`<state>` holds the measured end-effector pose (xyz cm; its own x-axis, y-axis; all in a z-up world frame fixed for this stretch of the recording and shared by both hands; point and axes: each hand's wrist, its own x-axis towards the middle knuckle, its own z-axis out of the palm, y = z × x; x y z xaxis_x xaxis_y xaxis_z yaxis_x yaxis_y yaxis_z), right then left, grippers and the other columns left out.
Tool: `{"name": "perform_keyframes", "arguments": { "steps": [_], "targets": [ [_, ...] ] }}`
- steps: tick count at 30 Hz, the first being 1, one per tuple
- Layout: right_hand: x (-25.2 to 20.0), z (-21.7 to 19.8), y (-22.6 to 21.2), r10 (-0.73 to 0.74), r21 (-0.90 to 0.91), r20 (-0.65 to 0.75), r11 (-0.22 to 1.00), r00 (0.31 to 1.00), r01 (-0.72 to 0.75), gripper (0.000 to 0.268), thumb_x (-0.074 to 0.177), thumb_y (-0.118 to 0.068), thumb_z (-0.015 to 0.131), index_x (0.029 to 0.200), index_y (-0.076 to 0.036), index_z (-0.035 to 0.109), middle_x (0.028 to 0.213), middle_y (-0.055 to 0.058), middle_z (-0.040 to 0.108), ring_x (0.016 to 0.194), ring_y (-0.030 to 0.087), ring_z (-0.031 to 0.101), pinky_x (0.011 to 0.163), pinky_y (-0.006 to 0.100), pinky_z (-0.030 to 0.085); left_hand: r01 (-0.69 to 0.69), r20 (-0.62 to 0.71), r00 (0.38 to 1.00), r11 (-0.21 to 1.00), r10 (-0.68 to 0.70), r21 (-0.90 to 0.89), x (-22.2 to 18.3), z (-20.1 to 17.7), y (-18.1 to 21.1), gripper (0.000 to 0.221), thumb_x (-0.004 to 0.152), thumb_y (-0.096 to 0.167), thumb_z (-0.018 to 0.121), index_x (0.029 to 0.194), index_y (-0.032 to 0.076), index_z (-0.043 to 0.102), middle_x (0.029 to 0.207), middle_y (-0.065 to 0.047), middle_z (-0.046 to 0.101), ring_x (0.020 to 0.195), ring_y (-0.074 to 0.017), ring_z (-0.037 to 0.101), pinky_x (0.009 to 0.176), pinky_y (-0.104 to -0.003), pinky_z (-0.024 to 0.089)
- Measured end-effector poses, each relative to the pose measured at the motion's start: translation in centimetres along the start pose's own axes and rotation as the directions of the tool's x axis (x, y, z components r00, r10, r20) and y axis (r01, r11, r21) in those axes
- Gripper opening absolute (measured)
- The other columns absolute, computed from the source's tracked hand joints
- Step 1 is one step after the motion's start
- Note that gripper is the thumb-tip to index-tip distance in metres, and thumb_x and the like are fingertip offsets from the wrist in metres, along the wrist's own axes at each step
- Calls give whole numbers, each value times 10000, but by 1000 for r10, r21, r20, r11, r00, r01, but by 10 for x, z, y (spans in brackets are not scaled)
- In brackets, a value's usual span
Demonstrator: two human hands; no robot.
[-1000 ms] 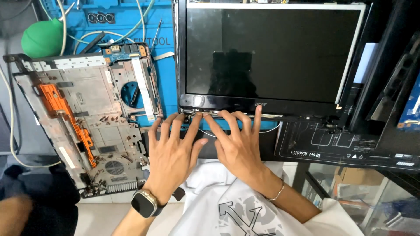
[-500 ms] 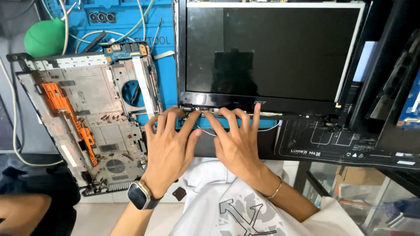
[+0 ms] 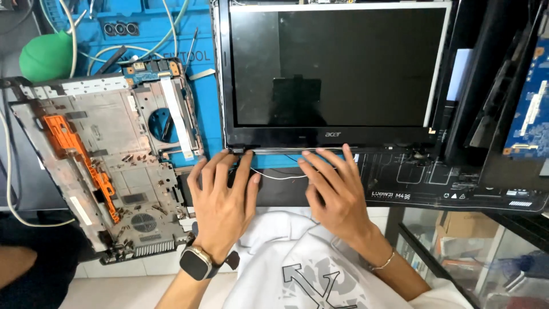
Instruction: Removing the bezel and inspecting the screen of a laptop.
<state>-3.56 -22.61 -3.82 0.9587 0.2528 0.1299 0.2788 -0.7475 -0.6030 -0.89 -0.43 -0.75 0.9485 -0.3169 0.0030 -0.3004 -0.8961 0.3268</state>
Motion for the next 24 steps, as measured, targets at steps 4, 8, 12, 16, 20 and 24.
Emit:
{"name": "perform_keyframes", "arguments": {
  "steps": [4,8,12,16,20,24],
  "targets": [
    [-2,-3,9,47,-20,-49,999,998,-48,434,872,28,681,1299,-48,691,1349,70,641,1300,280,572,1218,571,383,29,-22,999,999,-28,34,-5,6,9,387,992,253,661,1336,76,674,1201,-114,613,1214,-271,551,1086,-513,355],
    [7,-3,9,32,-96,-79,995,996,-39,428,866,-6,711,1288,-81,713,1237,79,642,1178,290,589,1132,535,403,-2,-17,1000,1000,3,22,-2,11,19,380,999,257,665,1336,82,677,1206,-90,620,1170,-261,543,1031,-505,358],
    [17,2,11,-5,-134,-111,991,994,-10,370,885,-58,757,1251,-100,726,1097,58,636,1056,273,591,1026,492,411,-92,16,996,996,92,-7,8,18,26,435,992,273,644,1377,73,632,1385,-88,606,1281,-260,525,1110,-517,346],
    [23,4,13,-3,-118,-105,993,994,-9,305,904,-83,775,1206,-92,734,1036,29,640,1011,244,591,967,468,408,-86,42,995,996,86,-8,10,23,26,470,1001,281,642,1411,57,605,1420,-94,584,1314,-265,509,1112,-522,339],
    [30,3,14,23,-78,-71,997,997,-29,185,913,-100,769,1093,-90,727,994,7,645,978,220,595,942,455,396,-82,54,995,997,82,1,11,22,25,479,996,282,639,1417,59,595,1406,-91,585,1325,-260,505,1133,-537,327],
    [35,0,13,61,-54,-47,997,997,-63,104,918,-122,761,1007,-104,710,964,6,634,941,226,586,929,441,388,-77,68,995,997,77,-5,11,21,26,475,1001,261,643,1429,63,590,1399,-92,590,1328,-259,507,1155,-557,316]
  ]
}}
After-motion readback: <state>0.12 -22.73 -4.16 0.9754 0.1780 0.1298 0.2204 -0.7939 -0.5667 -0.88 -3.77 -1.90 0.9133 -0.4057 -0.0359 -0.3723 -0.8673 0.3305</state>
